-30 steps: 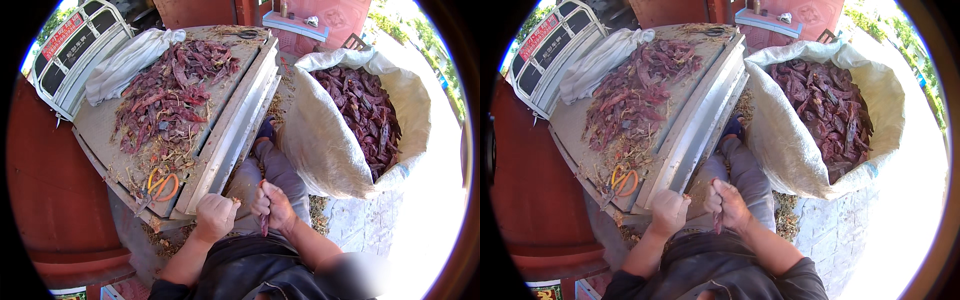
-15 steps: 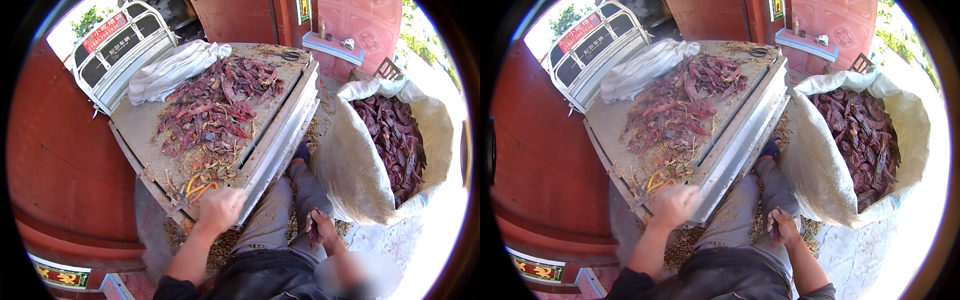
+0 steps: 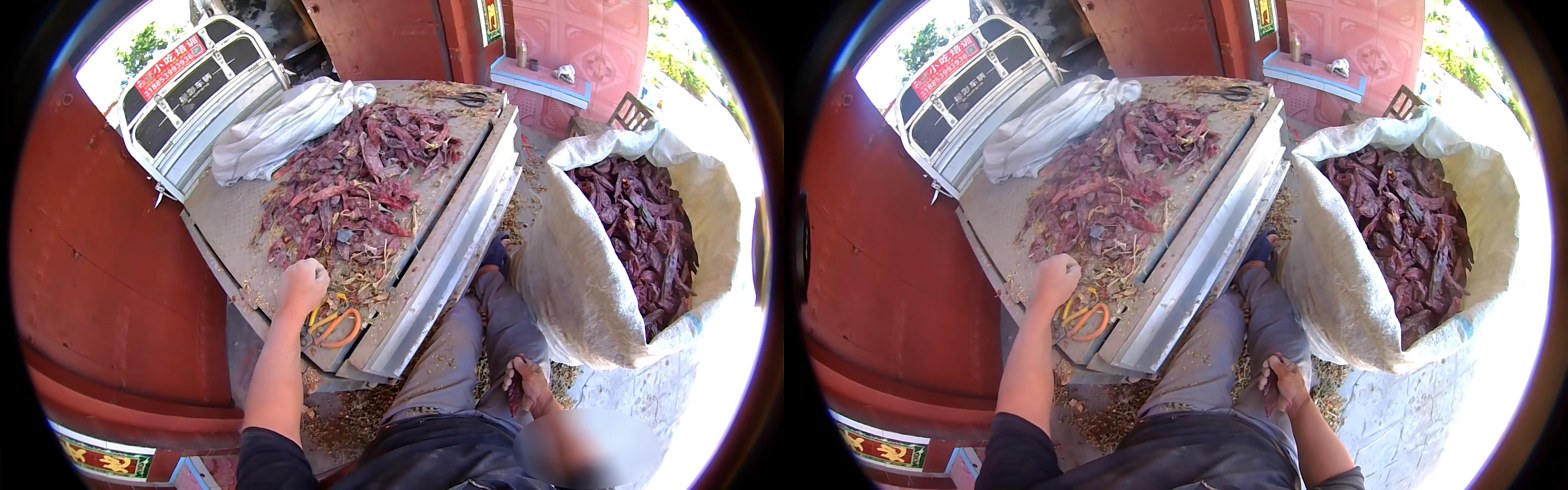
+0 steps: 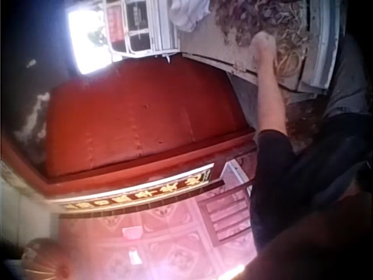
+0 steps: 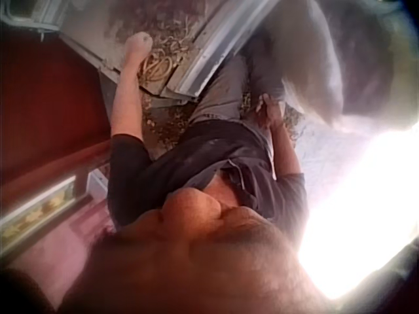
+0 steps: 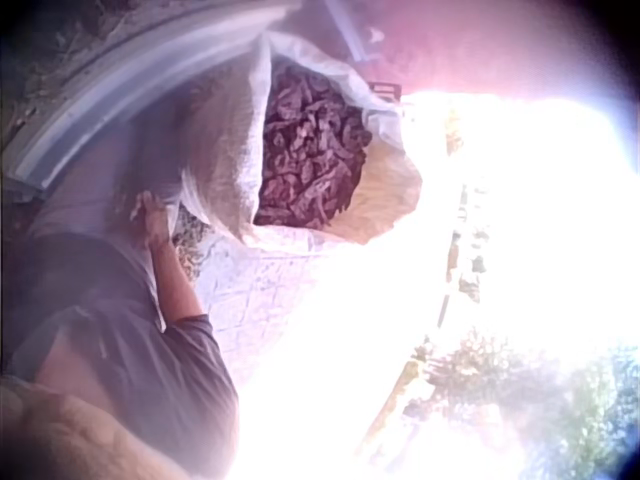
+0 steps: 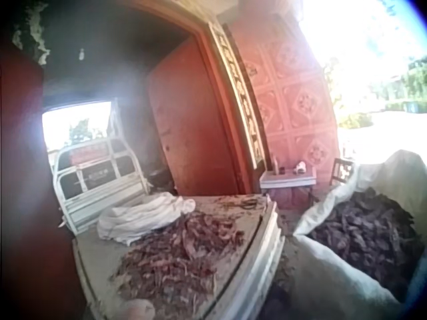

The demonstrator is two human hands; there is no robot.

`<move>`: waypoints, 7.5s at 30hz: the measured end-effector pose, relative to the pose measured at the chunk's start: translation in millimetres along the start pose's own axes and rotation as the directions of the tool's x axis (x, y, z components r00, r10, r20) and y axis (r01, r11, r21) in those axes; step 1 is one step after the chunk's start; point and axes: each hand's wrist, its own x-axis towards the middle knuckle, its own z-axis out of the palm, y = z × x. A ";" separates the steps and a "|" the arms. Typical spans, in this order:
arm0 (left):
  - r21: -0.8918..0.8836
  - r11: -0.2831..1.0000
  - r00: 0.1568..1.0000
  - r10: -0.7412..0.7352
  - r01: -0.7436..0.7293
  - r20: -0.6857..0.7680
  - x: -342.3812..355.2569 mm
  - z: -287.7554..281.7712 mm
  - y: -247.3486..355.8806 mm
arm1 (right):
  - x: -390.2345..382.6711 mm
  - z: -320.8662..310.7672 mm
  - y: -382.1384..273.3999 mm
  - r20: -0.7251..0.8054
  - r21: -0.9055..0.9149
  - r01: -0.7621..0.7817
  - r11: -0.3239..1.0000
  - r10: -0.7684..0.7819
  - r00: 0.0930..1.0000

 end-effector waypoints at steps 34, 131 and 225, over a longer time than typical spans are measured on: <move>-0.647 0.730 0.897 0.412 -0.220 0.160 -108.1 -30.3 120.1 | -54.1 209.3 -100.3 0.691 -0.609 0.792 0.052 -0.455 0.561; -0.461 0.819 0.910 0.163 -0.340 -0.381 -22.3 -39.1 52.9 | -105.0 227.9 -160.1 0.669 -0.649 0.748 -0.138 -0.571 0.476; -0.367 0.888 0.939 0.168 -0.276 -0.300 -96.5 -17.7 49.1 | 30.9 -42.0 52.1 0.289 -0.596 0.334 0.730 -0.193 0.938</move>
